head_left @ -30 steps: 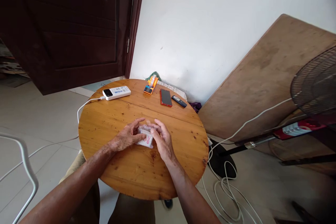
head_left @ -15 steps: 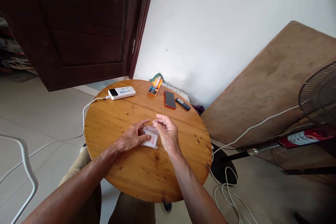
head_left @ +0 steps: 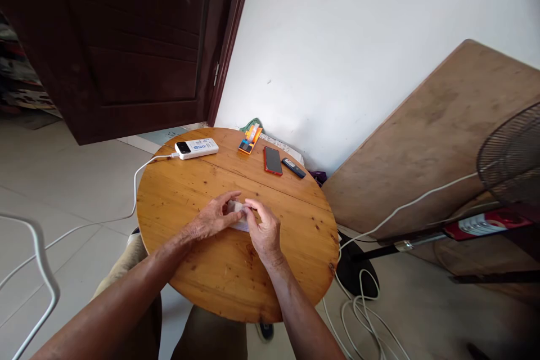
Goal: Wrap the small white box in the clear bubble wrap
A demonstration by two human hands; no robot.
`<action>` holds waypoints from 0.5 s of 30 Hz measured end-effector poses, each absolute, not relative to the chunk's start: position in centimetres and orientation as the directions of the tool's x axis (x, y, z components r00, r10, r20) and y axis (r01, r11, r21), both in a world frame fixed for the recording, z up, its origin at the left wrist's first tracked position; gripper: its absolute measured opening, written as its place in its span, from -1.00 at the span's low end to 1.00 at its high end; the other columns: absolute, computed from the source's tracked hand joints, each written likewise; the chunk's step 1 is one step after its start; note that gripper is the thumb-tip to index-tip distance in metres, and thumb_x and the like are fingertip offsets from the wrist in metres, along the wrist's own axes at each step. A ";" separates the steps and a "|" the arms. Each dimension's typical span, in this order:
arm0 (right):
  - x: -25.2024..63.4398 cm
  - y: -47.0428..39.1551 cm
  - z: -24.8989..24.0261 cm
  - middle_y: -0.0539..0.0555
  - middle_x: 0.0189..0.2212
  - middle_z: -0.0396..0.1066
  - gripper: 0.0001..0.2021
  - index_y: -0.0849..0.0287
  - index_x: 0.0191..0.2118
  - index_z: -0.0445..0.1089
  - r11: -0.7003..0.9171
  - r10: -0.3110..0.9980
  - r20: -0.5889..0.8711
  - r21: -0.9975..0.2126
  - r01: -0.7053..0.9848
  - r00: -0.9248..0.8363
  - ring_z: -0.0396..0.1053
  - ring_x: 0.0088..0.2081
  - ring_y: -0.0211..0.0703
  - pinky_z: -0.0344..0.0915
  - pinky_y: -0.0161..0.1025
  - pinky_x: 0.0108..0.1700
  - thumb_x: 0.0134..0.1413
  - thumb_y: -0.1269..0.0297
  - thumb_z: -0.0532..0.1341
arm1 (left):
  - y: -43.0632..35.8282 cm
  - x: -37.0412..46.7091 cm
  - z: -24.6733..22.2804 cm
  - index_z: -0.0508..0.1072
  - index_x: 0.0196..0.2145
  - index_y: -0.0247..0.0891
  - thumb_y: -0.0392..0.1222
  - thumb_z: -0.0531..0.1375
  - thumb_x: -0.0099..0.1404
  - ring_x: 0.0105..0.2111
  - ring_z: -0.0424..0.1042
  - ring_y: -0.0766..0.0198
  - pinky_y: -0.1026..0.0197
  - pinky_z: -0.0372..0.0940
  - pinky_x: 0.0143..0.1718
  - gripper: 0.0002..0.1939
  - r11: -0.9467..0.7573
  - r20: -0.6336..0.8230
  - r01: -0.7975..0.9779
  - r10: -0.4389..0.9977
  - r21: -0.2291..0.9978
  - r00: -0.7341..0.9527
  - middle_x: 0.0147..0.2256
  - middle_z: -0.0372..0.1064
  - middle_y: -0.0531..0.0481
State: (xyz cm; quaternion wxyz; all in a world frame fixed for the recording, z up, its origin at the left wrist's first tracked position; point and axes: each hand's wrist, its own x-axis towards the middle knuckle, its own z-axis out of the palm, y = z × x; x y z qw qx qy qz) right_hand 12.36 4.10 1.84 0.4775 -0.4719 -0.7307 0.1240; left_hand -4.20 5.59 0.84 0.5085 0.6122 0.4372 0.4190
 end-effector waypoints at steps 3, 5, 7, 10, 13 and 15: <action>12.5 4.0 2.0 0.07 -0.32 0.57 -0.80 0.00 -0.13 0.50 0.513 0.816 0.567 -0.615 0.599 -0.117 0.49 -0.23 -0.02 0.36 -0.06 -0.07 0.21 0.31 0.15 | 5.2 -4.6 1.0 0.22 0.23 -0.27 -0.13 0.28 0.05 -0.11 0.44 0.15 0.12 0.35 -0.05 -0.23 -0.093 0.069 0.064 0.947 0.994 0.313 0.05 0.37 -0.18; 12.6 3.8 2.1 0.07 -0.34 0.57 -0.78 -0.01 -0.12 0.50 0.524 0.809 0.566 -0.575 0.628 -0.157 0.49 -0.24 -0.02 0.34 -0.04 -0.07 0.24 0.32 0.12 | 5.1 -4.7 0.9 0.21 0.23 -0.26 -0.16 0.28 0.04 -0.09 0.44 0.15 0.10 0.34 -0.03 -0.22 -0.095 0.072 0.058 0.947 0.994 0.313 0.06 0.37 -0.17; 12.7 3.4 2.3 0.08 -0.29 0.57 -0.74 0.00 -0.11 0.50 0.551 0.790 0.575 -0.514 0.658 -0.212 0.49 -0.21 -0.02 0.32 -0.03 -0.05 0.26 0.36 0.08 | 5.2 -4.7 0.8 0.21 0.23 -0.25 -0.17 0.27 0.05 -0.09 0.44 0.16 0.10 0.35 -0.03 -0.23 -0.089 0.072 0.039 0.945 0.995 0.318 0.06 0.36 -0.17; 12.6 2.6 2.7 0.11 -0.17 0.57 -0.68 0.01 -0.05 0.48 0.606 0.743 0.592 -0.397 0.689 -0.312 0.48 -0.08 -0.01 0.27 0.00 0.04 0.25 0.44 0.05 | 5.4 -4.7 0.7 0.20 0.24 -0.25 -0.20 0.26 0.05 -0.07 0.44 0.14 0.08 0.35 0.00 -0.22 -0.074 0.059 0.037 0.946 0.997 0.318 0.09 0.34 -0.19; 12.3 1.9 3.0 0.12 -0.14 0.56 -0.66 0.04 -0.02 0.45 0.649 0.695 0.605 -0.296 0.700 -0.388 0.48 -0.04 -0.02 0.21 0.04 0.12 0.23 0.49 0.05 | 5.5 -4.8 0.9 0.20 0.24 -0.28 -0.23 0.26 0.04 -0.03 0.43 0.11 0.05 0.33 0.04 -0.22 -0.051 0.034 0.044 0.948 0.998 0.317 0.12 0.32 -0.21; 12.2 1.6 3.2 0.11 -0.18 0.58 -0.68 0.07 -0.04 0.44 0.673 0.660 0.644 -0.278 0.686 -0.386 0.51 -0.12 -0.05 0.25 0.02 0.09 0.22 0.49 0.06 | 5.4 -4.8 1.1 0.21 0.23 -0.29 -0.23 0.26 0.04 -0.04 0.44 0.11 0.04 0.34 0.03 -0.23 -0.043 0.025 0.048 0.947 0.998 0.320 0.11 0.33 -0.20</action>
